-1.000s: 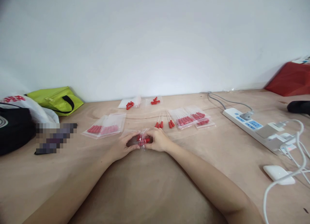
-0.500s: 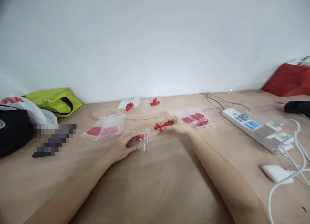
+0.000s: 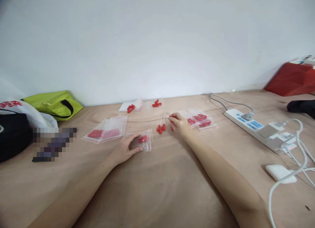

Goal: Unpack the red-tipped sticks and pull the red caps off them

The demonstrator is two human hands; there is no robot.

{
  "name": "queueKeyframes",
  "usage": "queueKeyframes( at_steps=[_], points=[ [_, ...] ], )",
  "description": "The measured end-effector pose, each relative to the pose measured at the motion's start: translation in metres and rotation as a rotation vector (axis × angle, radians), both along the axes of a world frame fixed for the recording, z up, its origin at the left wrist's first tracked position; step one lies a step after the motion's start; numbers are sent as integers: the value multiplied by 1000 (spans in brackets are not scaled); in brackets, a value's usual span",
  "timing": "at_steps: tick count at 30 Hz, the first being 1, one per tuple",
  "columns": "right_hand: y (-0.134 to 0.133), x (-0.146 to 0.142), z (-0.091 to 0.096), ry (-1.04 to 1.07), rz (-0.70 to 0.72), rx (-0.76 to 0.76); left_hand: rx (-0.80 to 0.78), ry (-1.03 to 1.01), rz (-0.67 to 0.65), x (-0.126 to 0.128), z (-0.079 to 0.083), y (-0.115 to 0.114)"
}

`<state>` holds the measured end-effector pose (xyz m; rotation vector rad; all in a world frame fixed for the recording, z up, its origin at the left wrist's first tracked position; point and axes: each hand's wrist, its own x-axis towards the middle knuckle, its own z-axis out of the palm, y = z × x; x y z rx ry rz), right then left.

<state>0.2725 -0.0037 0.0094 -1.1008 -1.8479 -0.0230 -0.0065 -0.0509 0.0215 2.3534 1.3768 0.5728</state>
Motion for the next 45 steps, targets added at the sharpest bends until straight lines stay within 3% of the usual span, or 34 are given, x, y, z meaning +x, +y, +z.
queueKeyframes(
  at_steps=[5, 13, 19, 26, 33, 45],
  points=[
    [-4, -4, -13, -301, 29, -24, 12, 7, -4, 0, -1, 0],
    [-5, -8, -10, -557, -4, -35, 25, 10, -27, -1, -3, 2],
    [-8, -12, -6, -544, 0, -32, 39, 2, -32, -1, -2, 2],
    [-14, -14, -1, -609, -148, 89, 40, 3, -33, -2, -5, 3],
    [-14, -15, -2, -395, -306, 197, 62, 7, -58, -3, -6, 4],
    [-13, -20, -2, -335, -500, 38, 73, 16, -52, -3, -6, 5]
  ],
)
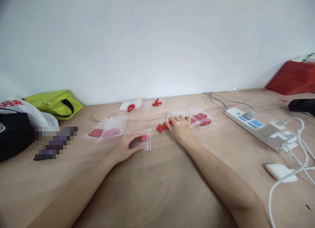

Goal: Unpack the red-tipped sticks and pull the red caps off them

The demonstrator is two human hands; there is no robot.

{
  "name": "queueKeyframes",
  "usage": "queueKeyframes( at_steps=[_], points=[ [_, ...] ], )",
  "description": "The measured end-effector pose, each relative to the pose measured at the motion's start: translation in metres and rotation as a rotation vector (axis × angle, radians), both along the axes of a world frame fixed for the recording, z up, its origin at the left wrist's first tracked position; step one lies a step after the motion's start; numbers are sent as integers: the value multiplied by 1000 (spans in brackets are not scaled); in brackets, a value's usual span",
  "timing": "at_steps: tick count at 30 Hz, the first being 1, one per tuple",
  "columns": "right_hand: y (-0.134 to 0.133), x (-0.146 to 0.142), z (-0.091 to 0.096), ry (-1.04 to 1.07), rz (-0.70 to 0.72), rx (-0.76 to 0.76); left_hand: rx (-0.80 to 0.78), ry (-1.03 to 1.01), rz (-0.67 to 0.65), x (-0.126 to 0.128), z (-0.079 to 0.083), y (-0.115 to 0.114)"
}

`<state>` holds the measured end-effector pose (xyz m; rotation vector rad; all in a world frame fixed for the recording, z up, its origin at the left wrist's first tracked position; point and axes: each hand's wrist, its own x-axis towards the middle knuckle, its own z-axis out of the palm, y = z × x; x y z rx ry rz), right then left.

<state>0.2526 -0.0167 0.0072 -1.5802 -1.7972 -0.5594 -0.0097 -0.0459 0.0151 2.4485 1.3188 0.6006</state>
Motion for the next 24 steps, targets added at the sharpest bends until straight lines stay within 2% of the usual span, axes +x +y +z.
queueKeyframes(
  at_steps=[4, 8, 10, 13, 15, 18, 24],
  points=[
    [-1, 5, 0, 3, -16, -106, -3, 9, 3, 0, 0, 0],
    [-6, 0, 6, 87, 31, -126, 16, 12, -11, 0, 1, -1],
    [-12, -8, 10, 121, 172, -167, 26, 15, -25, 0, 1, -1],
    [-21, -22, 13, 102, 456, -320, 30, 14, -45, 1, 1, -2],
    [-27, -31, 13, 93, 563, -414, 24, 13, -66, 3, 1, -3],
    [-31, -41, 10, 92, 593, -484, 15, 22, -90, 6, 1, -5],
    [-34, -50, 10, -8, 561, -525, 2, 49, -88, 11, 1, -8]
  ],
)
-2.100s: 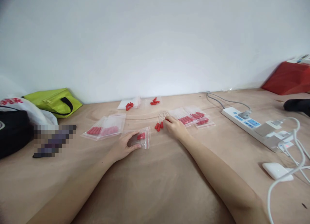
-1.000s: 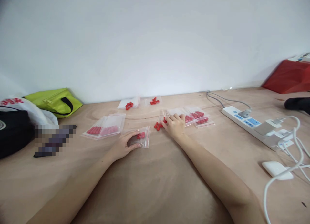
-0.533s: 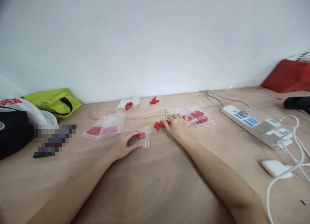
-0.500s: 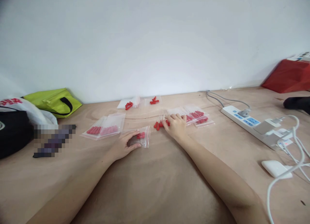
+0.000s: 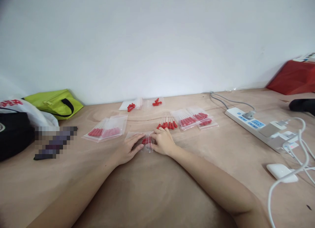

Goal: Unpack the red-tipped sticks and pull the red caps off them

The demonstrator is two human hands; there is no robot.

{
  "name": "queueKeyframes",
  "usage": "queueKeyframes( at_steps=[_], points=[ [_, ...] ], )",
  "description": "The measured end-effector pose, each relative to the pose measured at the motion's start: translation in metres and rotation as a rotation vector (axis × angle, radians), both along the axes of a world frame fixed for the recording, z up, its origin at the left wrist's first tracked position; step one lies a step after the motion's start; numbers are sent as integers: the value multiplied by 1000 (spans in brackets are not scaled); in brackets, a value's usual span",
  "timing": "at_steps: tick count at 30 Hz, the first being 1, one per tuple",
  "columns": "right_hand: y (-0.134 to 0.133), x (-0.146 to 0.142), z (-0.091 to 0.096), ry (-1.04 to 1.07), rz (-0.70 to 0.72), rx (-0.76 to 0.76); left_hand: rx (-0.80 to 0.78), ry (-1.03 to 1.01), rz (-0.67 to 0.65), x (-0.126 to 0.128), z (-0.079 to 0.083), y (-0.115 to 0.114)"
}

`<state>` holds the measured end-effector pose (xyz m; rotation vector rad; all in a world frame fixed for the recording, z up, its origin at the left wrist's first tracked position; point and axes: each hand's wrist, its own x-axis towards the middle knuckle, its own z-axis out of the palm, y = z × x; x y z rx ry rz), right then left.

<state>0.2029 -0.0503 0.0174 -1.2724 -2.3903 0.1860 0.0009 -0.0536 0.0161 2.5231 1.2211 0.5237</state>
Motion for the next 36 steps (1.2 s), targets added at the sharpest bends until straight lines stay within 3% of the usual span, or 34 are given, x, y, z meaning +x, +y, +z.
queueKeyframes(
  at_steps=[4, 8, 17, 22, 25, 29, 33, 36],
  points=[
    [-1, 0, 3, -24, -10, -17, -15, 3, -3, 0, 2, -1],
    [-1, 1, 5, 113, 42, -81, -19, 11, -6, 0, 4, -1],
    [3, 8, -1, 580, 181, -457, -18, -12, -39, -2, 3, 0],
    [22, 35, 9, 815, 213, -786, -9, 28, -32, -2, 4, 0],
    [34, 58, 19, 914, 138, -863, -9, 98, -55, -2, 7, 0],
    [46, 81, 29, 1092, -53, -756, -16, 233, -142, 0, 13, -2],
    [49, 81, 34, 1162, -122, -434, -40, 293, -199, 2, 16, -4],
    [48, 64, 34, 1060, -101, -170, -41, 274, -193, 3, 15, -5]
  ],
)
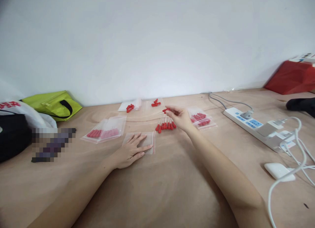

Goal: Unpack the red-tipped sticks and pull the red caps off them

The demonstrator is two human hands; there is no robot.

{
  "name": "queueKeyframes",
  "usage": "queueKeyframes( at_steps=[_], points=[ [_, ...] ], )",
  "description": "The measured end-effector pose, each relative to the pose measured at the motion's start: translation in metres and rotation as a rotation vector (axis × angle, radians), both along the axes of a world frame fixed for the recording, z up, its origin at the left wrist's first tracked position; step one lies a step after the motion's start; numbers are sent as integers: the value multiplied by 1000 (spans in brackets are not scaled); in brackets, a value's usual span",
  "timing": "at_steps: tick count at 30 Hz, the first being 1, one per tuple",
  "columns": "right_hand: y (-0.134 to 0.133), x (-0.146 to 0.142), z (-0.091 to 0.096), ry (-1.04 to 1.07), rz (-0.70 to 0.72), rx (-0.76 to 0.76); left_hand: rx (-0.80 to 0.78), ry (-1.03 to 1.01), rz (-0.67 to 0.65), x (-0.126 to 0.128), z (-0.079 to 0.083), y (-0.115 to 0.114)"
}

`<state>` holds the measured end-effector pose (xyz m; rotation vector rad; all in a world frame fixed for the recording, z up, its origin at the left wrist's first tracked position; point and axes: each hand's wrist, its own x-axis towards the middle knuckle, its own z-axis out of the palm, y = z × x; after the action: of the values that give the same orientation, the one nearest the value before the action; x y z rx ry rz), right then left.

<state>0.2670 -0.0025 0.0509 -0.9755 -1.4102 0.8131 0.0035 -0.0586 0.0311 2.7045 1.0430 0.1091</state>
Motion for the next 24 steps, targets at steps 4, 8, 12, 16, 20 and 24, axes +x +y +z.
queueKeyframes(
  at_steps=[4, 8, 12, 16, 20, 24],
  points=[
    [-5, -32, -15, -428, -36, 305, -14, 8, 12, 1, -3, 0],
    [-8, -55, -38, -942, 12, 400, -48, 23, 41, 1, -1, -1],
    [-8, -61, -45, -1160, 31, 443, -90, 30, 118, -6, 8, 1],
    [-11, -58, -40, -1288, 42, 437, -76, 65, 187, -15, 16, 1],
    [-15, -54, -37, -1351, 31, 411, -65, 118, 224, -17, 18, 0],
    [-17, -50, -37, -1346, 40, 410, -84, 138, 254, -14, 20, -2]
  ],
)
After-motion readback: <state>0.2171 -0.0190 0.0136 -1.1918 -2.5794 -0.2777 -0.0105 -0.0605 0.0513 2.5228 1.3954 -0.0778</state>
